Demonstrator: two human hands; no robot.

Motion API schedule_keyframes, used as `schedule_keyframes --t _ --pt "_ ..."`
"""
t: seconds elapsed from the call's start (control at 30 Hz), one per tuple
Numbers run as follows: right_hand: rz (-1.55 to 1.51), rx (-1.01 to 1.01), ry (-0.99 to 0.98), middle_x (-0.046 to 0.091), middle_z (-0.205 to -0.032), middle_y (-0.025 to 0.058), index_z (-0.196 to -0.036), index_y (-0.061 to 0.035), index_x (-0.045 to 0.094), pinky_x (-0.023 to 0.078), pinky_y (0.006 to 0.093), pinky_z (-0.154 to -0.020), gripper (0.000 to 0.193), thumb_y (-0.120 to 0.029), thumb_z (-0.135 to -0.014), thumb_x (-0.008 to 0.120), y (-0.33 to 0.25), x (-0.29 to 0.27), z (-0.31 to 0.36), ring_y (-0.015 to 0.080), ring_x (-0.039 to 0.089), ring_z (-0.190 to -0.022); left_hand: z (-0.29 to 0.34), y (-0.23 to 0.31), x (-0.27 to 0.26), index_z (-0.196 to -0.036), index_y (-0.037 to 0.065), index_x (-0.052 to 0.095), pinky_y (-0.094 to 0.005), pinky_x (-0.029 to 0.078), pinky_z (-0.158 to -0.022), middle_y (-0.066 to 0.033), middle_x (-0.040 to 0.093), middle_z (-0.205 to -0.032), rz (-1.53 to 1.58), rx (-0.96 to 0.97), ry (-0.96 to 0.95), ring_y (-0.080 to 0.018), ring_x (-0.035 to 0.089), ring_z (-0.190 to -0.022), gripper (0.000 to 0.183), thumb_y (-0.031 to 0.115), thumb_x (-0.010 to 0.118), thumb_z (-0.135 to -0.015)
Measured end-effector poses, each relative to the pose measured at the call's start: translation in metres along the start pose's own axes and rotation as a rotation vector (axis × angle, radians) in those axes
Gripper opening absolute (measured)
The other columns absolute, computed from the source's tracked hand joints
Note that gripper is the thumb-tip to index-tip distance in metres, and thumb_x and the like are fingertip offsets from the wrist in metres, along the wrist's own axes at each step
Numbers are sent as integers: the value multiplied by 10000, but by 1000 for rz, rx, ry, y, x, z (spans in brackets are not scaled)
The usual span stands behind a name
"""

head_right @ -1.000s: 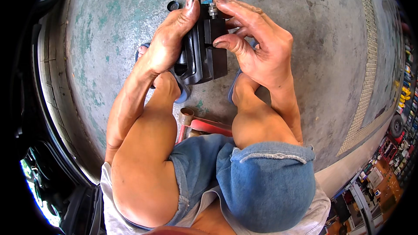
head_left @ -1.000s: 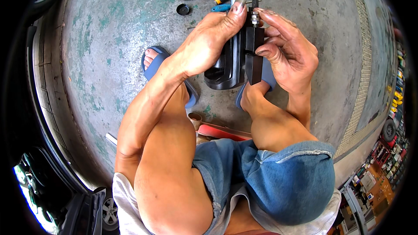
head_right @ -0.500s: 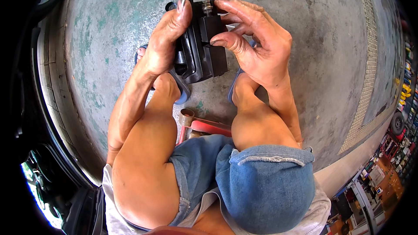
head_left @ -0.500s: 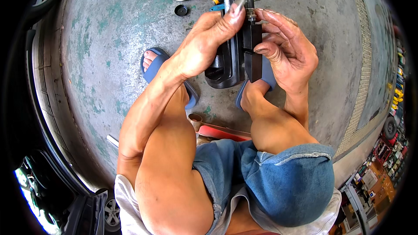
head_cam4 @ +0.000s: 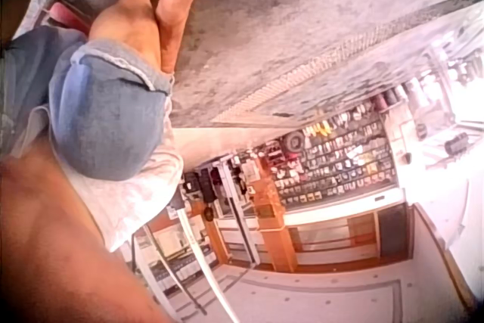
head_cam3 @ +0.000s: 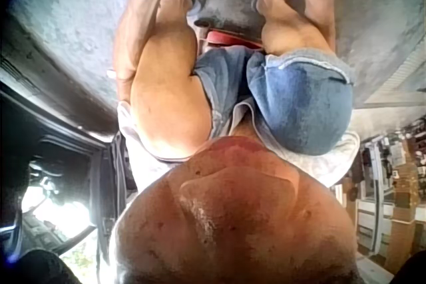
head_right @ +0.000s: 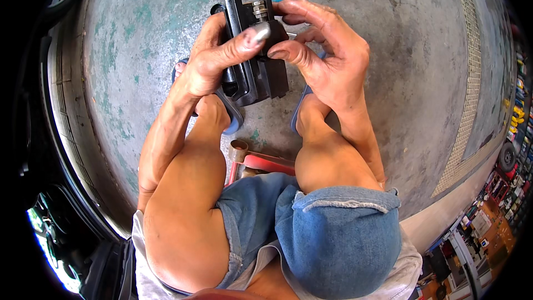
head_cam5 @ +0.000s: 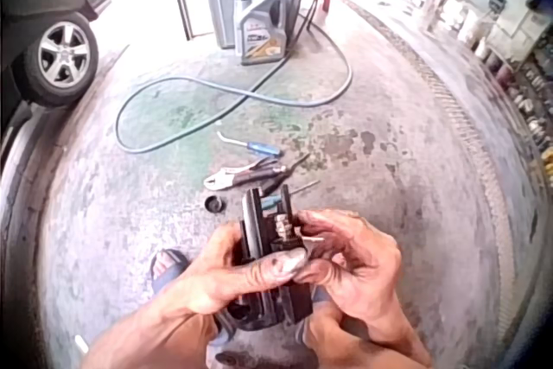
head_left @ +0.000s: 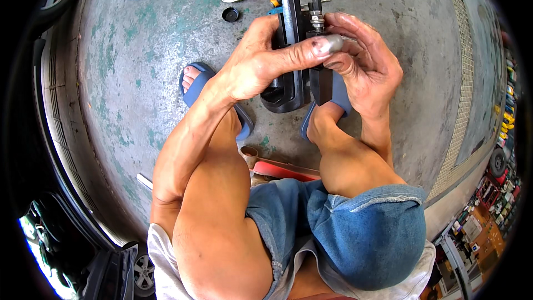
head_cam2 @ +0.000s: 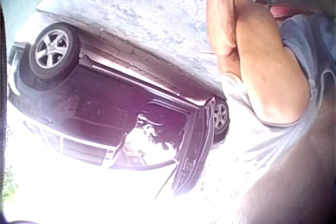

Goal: The person disassembles a black plastic automotive component by pulling its pieces apart and using a screwdriver to remove internal springs and small metal pins.

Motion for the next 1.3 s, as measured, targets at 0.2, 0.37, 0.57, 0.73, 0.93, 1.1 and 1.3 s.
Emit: schedule_keyframes --t 0.2,0.37,0.57,0.73,0.93,1.1,1.3 --pt "-146 203 70 698 -1176 118 -1263 12 652 573 300 -780 488 -284 -896 779 20 -1 -2 180 668 -1003 -5 -11 -5 -1096 -41 704 -276 565 -688 -105 734 -936 135 -120 113 -145 704 -769 370 243 782 -873" --pt "163 472 -46 736 -1021 84 -1145 2 708 552 289 -816 332 -236 -922 772 57 -1 -2 122 666 -979 -12 -19 -30 -1248 -67 596 -430 591 -888 -180 692 -1047 439 -132 243 -293 707 -969 530 365 592 -941" --pt "838 124 -842 657 -1044 160 -1120 -46 636 564 476 -793 446 -291 -785 798 109 22 41 368 658 -992 -19 -22 -56 -1114 -38 648 -463 574 -938 -159 723 -982 827 -102 434 -304 714 -959 453 379 588 -950" --pt "948 124 -1179 622 -1051 159 -1103 -62 587 583 471 -787 445 -240 -764 814 139 50 94 365 651 -1001 -9 -15 -72 -1080 6 669 -421 561 -948 -139 735 -997 765 31 652 -266 716 -913 381 357 556 -984" --pt "974 142 -1269 575 -1103 190 -1139 -52 550 596 456 -760 448 -28 -727 725 153 56 123 378 650 -980 -4 -3 -66 -1081 20 653 -417 557 -943 -134 728 -1015 732 120 601 -261 708 -931 363 359 569 -980" --pt "957 175 -1285 579 -1099 196 -1089 -41 586 584 461 -804 373 0 -735 695 164 56 126 390 633 -1012 -6 -1 -62 -1091 5 628 -452 541 -986 -163 711 -1026 742 167 470 -325 697 -1015 403 383 596 -953" --pt "863 328 -1110 590 -1127 194 -1072 -52 628 545 465 -883 298 -31 -778 676 171 43 123 388 618 -1052 -7 -7 -58 -1089 12 644 -465 544 -980 -171 717 -1060 826 49 469 -321 704 -1001 423 408 584 -954"
Point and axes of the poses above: each hand's wrist, its own z-axis away from the middle knuckle, its own x-axis out of the palm, y = z × x, the point moved 3 cm from there along -z, towards the middle knuckle
